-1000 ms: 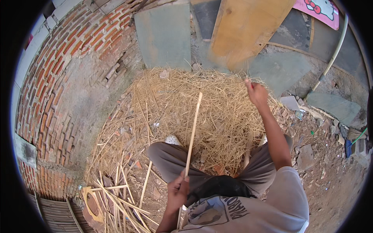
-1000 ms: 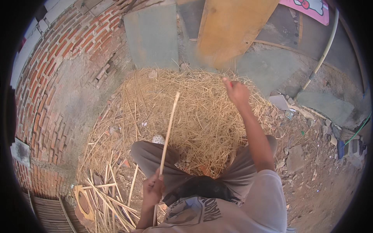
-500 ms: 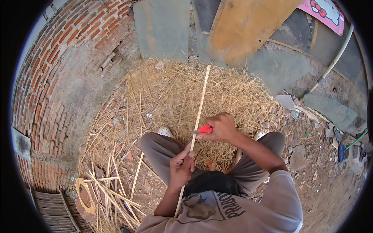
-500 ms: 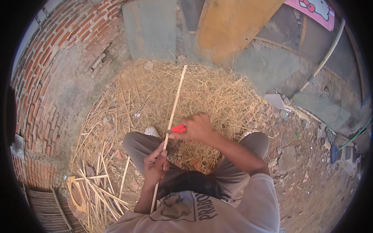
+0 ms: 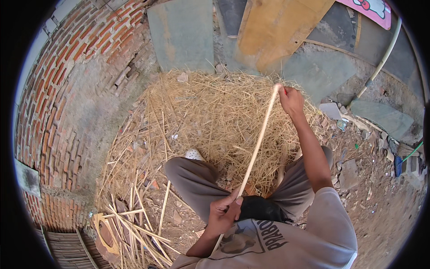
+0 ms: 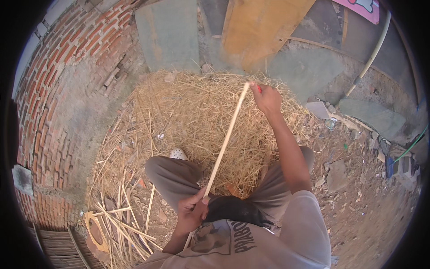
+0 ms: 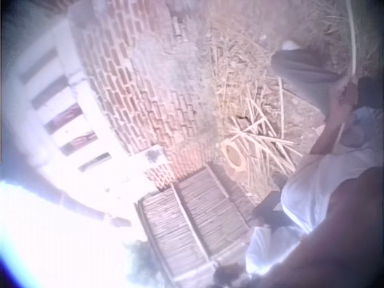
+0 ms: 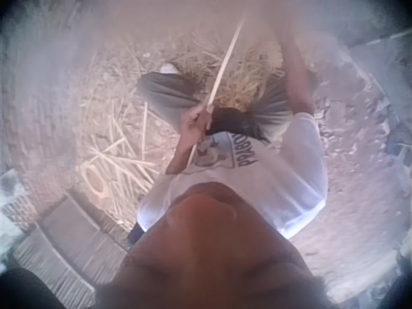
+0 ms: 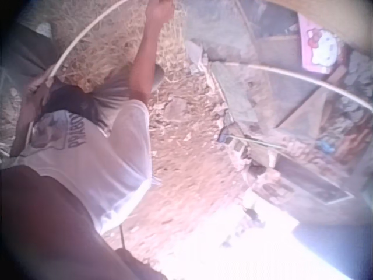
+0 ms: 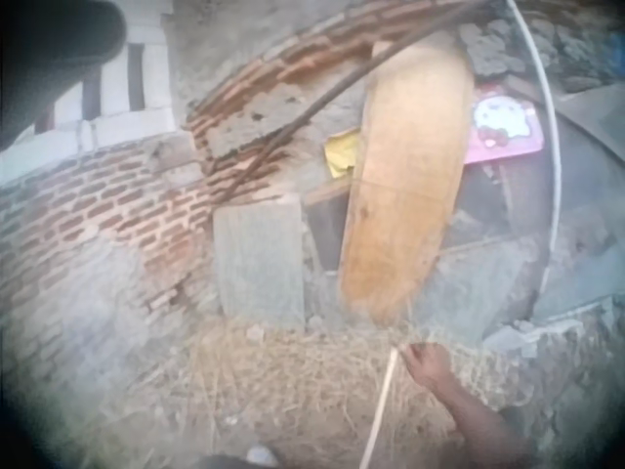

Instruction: The person sits on the ground and uses a red utility knife to shave the surface of a long, thin bamboo stick. They hold the stick with their left hand and scrape the blade along its length repeatedly to smooth it. The person then switches to a saw to cut the stick.

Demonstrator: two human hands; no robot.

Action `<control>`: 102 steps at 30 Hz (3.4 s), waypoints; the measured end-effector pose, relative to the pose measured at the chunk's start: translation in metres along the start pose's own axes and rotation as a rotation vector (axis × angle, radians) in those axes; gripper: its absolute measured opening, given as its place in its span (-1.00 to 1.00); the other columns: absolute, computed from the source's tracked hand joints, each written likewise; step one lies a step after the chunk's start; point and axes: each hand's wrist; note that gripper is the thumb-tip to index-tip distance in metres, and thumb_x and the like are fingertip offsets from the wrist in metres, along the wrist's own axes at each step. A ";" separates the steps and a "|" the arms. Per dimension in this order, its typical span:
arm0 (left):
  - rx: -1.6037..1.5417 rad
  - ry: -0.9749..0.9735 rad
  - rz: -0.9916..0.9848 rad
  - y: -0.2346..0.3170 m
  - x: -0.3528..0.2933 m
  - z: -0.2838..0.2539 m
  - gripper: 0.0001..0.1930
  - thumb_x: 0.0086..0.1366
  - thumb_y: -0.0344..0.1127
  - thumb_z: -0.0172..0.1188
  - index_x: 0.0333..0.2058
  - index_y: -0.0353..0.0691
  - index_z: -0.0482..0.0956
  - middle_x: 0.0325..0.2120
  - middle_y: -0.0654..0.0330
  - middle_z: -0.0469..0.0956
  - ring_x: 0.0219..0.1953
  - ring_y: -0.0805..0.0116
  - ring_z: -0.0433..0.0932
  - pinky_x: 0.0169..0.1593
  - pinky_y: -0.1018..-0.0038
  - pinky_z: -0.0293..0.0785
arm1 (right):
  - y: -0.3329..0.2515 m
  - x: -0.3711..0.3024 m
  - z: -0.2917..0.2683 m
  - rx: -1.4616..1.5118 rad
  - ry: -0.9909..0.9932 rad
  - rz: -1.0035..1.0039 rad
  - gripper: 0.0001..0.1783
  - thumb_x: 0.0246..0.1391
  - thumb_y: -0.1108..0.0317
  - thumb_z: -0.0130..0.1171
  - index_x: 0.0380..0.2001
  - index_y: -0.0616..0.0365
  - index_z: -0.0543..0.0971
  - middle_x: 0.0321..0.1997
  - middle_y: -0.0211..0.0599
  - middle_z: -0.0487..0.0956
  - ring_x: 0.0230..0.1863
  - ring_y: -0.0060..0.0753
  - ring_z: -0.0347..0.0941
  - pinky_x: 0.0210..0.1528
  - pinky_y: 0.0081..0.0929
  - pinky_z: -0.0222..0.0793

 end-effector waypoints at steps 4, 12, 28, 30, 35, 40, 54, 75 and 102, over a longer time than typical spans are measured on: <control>0.084 0.159 -0.002 0.008 0.018 -0.012 -0.58 0.35 -0.54 0.03 0.18 -0.21 0.40 -0.60 0.41 0.40 -0.62 0.71 0.27 -0.54 0.69 0.21 | -0.043 -0.046 -0.005 0.104 -0.104 -0.134 -0.22 0.10 -0.42 -0.12 -0.70 0.12 0.53 -0.79 -0.20 0.42 -0.68 -0.20 0.44 -0.55 -0.19 0.34; 0.016 0.252 0.012 0.009 0.053 -0.022 -0.70 0.38 -0.39 0.07 0.07 -0.23 0.52 -0.70 0.42 0.33 -0.68 0.72 0.22 -0.61 0.70 0.09 | -0.091 -0.138 0.010 0.143 -0.243 -0.835 -0.27 -0.11 -0.45 0.11 -0.75 0.08 0.44 -0.79 -0.28 0.39 -0.75 -0.17 0.38 -0.65 -0.26 0.27; 0.048 0.202 0.030 0.002 0.059 -0.011 -0.69 0.42 -0.30 0.03 0.05 -0.27 0.52 -0.76 0.36 0.30 -0.83 0.69 0.12 -0.73 0.68 0.01 | -0.073 -0.096 0.020 0.028 -0.104 -0.613 -0.27 -0.15 -0.47 0.14 -0.79 0.04 0.45 -0.86 -0.34 0.35 -0.80 -0.22 0.36 -0.70 -0.28 0.24; 0.041 0.185 -0.027 0.009 0.059 -0.010 -0.69 0.42 -0.30 0.02 0.06 -0.28 0.51 -0.76 0.36 0.30 -0.83 0.68 0.13 -0.73 0.68 0.02 | -0.072 -0.097 0.021 0.032 -0.112 -0.637 -0.27 -0.13 -0.48 0.11 -0.77 0.03 0.48 -0.87 -0.32 0.34 -0.81 -0.23 0.36 -0.71 -0.30 0.24; -0.108 0.191 -0.102 0.017 0.057 -0.014 -0.69 0.43 -0.33 -0.02 0.07 -0.30 0.49 -0.77 0.35 0.28 -0.81 0.67 0.14 -0.72 0.69 0.03 | -0.083 -0.124 0.027 0.106 -0.079 -0.782 -0.23 -0.09 -0.53 0.02 -0.75 0.03 0.53 -0.87 -0.33 0.35 -0.82 -0.28 0.35 -0.71 -0.32 0.25; -0.179 0.147 -0.154 0.013 0.040 -0.003 -0.69 0.44 -0.35 -0.04 0.05 -0.38 0.48 -0.79 0.36 0.24 -0.84 0.67 0.11 -0.70 0.67 0.07 | -0.054 -0.076 0.027 0.030 -0.131 -0.442 -0.22 -0.06 -0.53 -0.01 -0.74 0.03 0.55 -0.86 -0.39 0.37 -0.83 -0.34 0.34 -0.72 -0.29 0.26; -0.366 0.236 -0.187 0.013 0.060 -0.003 -0.70 0.43 -0.32 -0.02 0.00 -0.41 0.48 -0.83 0.35 0.20 -0.89 0.63 0.05 -0.69 0.63 0.04 | -0.069 -0.099 0.025 0.039 -0.002 -0.784 -0.23 -0.25 -0.54 0.15 -0.87 0.00 0.39 -0.88 -0.39 0.33 -0.83 -0.32 0.31 -0.71 -0.35 0.23; -0.135 0.101 -0.231 0.007 0.018 -0.013 -0.72 0.43 -0.32 -0.01 0.04 -0.25 0.51 -0.80 0.38 0.25 -0.83 0.68 0.15 -0.75 0.70 0.01 | -0.038 -0.055 0.020 -0.033 0.172 -0.623 -0.22 -0.11 -0.52 0.03 -0.81 0.04 0.40 -0.86 -0.30 0.31 -0.81 -0.22 0.30 -0.69 -0.28 0.20; -0.154 0.283 -0.190 0.017 -0.009 -0.030 -0.74 0.41 -0.35 0.03 -0.04 -0.34 0.55 -0.82 0.35 0.26 -0.83 0.64 0.14 -0.75 0.67 0.01 | -0.074 -0.094 0.025 0.166 -0.066 -0.760 -0.29 0.04 -0.37 0.02 -0.71 0.12 0.40 -0.78 -0.27 0.38 -0.72 -0.16 0.37 -0.62 -0.25 0.26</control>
Point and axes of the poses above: each hand's wrist, its own x-axis towards the middle knuckle, its own z-axis out of the palm, y = z × x
